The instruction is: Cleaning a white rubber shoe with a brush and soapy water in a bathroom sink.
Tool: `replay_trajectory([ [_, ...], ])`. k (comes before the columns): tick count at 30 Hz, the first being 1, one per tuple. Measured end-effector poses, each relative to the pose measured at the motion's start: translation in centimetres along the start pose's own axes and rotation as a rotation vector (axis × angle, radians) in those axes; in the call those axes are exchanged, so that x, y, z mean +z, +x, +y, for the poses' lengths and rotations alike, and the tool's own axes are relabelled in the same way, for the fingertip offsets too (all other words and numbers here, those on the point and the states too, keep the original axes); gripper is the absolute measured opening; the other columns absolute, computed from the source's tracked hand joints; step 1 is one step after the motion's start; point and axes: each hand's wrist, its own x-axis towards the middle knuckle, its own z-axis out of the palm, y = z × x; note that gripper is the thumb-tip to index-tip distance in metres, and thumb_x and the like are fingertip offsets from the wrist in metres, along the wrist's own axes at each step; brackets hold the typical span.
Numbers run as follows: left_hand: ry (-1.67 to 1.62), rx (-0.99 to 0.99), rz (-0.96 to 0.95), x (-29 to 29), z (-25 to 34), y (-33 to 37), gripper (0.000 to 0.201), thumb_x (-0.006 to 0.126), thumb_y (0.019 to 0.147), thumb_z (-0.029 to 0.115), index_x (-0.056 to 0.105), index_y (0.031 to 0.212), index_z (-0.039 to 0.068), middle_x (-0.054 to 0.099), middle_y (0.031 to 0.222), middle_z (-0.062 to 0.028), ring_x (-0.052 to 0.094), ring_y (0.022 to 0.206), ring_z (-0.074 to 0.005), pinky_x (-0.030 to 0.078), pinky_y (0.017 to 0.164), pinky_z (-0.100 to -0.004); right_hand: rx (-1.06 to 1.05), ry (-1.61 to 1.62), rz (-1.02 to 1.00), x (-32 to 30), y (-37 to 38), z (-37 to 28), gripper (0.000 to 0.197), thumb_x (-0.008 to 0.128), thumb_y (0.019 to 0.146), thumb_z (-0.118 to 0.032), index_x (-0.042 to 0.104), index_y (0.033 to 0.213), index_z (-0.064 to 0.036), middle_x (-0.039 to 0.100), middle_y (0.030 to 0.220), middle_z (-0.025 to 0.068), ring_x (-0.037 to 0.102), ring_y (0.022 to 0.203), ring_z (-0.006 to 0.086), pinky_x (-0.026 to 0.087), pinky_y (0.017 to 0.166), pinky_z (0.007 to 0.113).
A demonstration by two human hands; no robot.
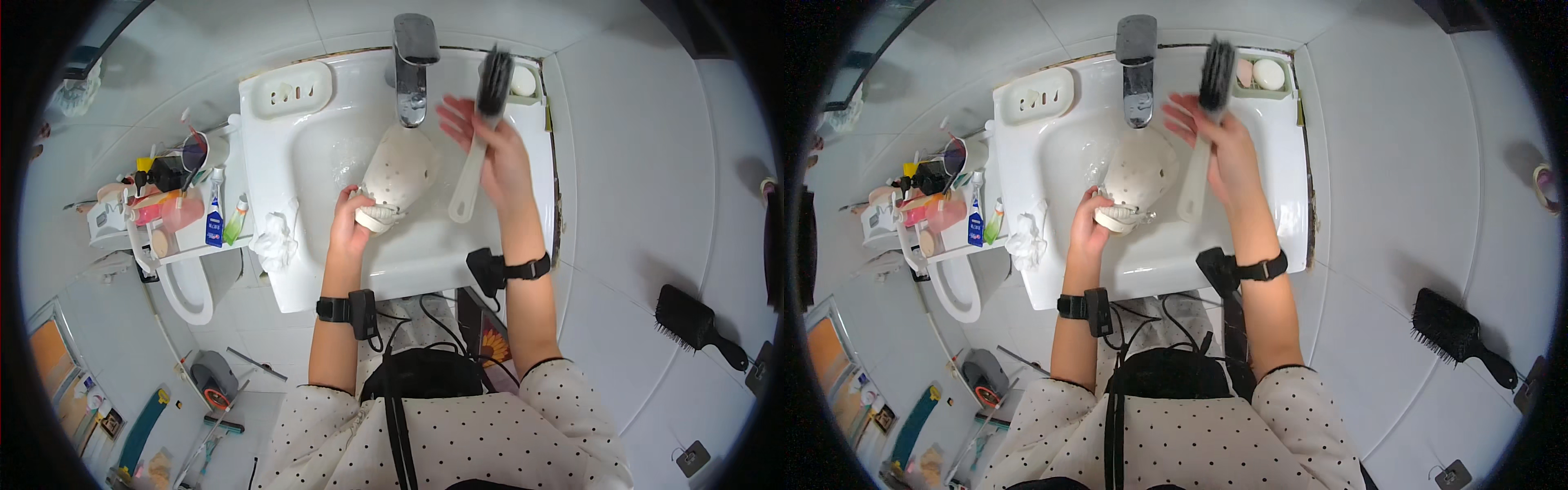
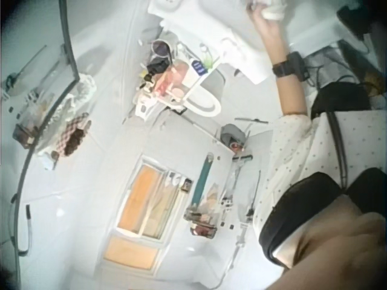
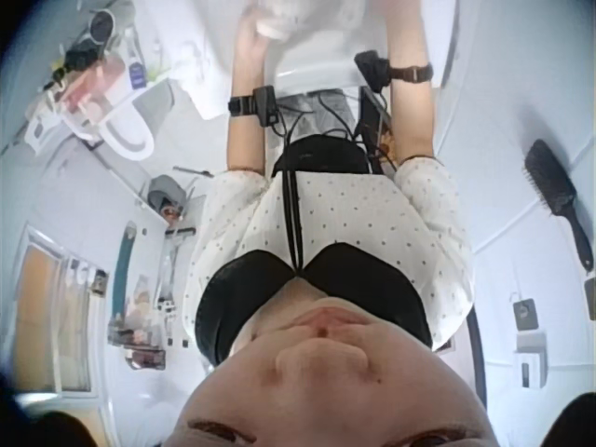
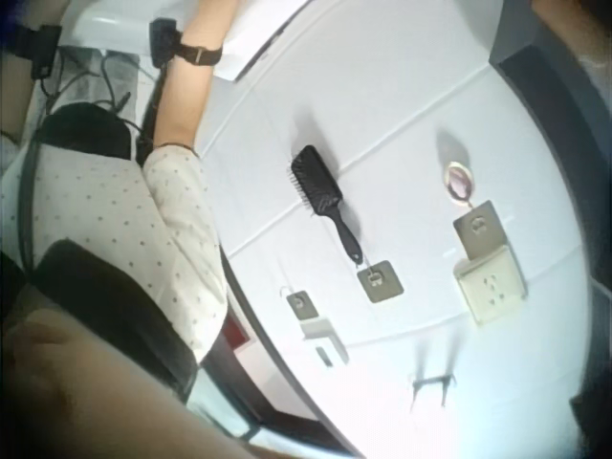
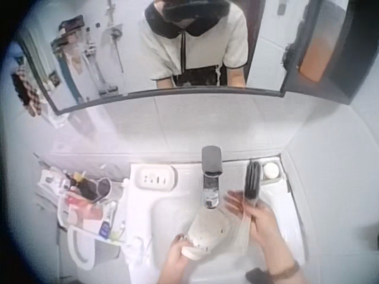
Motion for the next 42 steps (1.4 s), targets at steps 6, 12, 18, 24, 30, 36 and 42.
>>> replay_trajectory([
  [6, -0.129, 0.037, -0.01, -2.7, 0.9, 1.4, 0.044, 0.053, 0.065, -0.004, 0.04, 0.107, 0.001, 0.047, 0.1, -0.0121, 0.051, 0.094, -0.0264, 0.044, 0.086, -0.0401, 0.216, -0.687, 0.012, -4.7, -0.7, 6.1, 0.04, 0.046, 0.079, 0.002, 0.043, 0.119, 0.0018, 0.061, 0.095, 0.0106, 0.056, 0.08, 0.0153, 0.045, 0.071, 0.028],
  [12, -0.301, 0.095, 0.026, -2.5, 1.6, 0.0, 0.025, 0.05, 0.071, -0.005, 0.049, 0.096, -0.005, 0.054, 0.097, -0.0156, 0.053, 0.097, -0.0294, 0.043, 0.092, -0.0411, 0.277, -0.659, -0.017, -3.7, 1.3, 9.1, 0.04, 0.049, 0.074, 0.002, 0.045, 0.114, 0.0037, 0.058, 0.091, 0.0101, 0.054, 0.077, 0.0145, 0.044, 0.073, 0.026],
  [18, -0.444, 0.106, 0.06, -3.6, 2.0, -0.7, 0.02, 0.05, 0.072, -0.004, 0.051, 0.092, -0.005, 0.055, 0.097, -0.016, 0.053, 0.097, -0.0306, 0.042, 0.092, -0.0432, 0.342, -0.477, -0.122, -3.7, 1.9, 10.7, 0.035, 0.05, 0.071, 0.001, 0.052, 0.105, 0.0044, 0.058, 0.087, 0.0102, 0.055, 0.076, 0.0164, 0.047, 0.068, 0.03],
  [24, -0.468, 0.069, 0.051, -4.3, 1.8, -0.2, 0.016, 0.051, 0.073, -0.004, 0.053, 0.088, -0.002, 0.056, 0.096, -0.0144, 0.054, 0.095, -0.0291, 0.043, 0.09, -0.0426, 0.473, -0.322, -0.094, -4.8, 3.0, 10.7, 0.034, 0.045, 0.07, 0.001, 0.052, 0.103, 0.0049, 0.059, 0.089, 0.012, 0.057, 0.078, 0.0191, 0.048, 0.069, 0.031],
  [30, -0.512, 0.083, 0.056, -4.6, 1.7, -0.4, 0.029, 0.049, 0.073, -0.005, 0.049, 0.102, -0.008, 0.055, 0.105, -0.0189, 0.052, 0.102, -0.033, 0.039, 0.096, -0.0456, 0.407, -0.373, -0.159, -4.4, 1.9, 10.5, 0.033, 0.047, 0.069, 0.003, 0.051, 0.101, 0.0031, 0.059, 0.086, 0.0104, 0.056, 0.075, 0.0179, 0.047, 0.068, 0.03],
  [36, -0.508, 0.076, 0.016, -4.1, 1.9, -0.6, 0.032, 0.048, 0.072, -0.005, 0.048, 0.105, -0.004, 0.054, 0.107, -0.016, 0.052, 0.104, -0.031, 0.041, 0.094, -0.0446, 0.4, -0.494, -0.143, -4.8, 2.3, 10.3, 0.027, 0.065, 0.074, -0.011, 0.051, 0.094, 0.0003, 0.056, 0.078, 0.0052, 0.054, 0.068, 0.0146, 0.045, 0.064, 0.025],
  [42, -0.507, 0.075, 0.02, -4.4, 1.9, -0.6, 0.036, 0.048, 0.072, -0.006, 0.047, 0.107, -0.003, 0.053, 0.108, -0.0159, 0.052, 0.104, -0.0313, 0.04, 0.095, -0.045, 0.158, -0.877, -0.155, -2.9, 3.0, 9.6, 0.036, 0.068, 0.076, -0.023, 0.052, 0.099, 0.0001, 0.056, 0.083, 0.0039, 0.05, 0.073, 0.0107, 0.042, 0.067, 0.025],
])
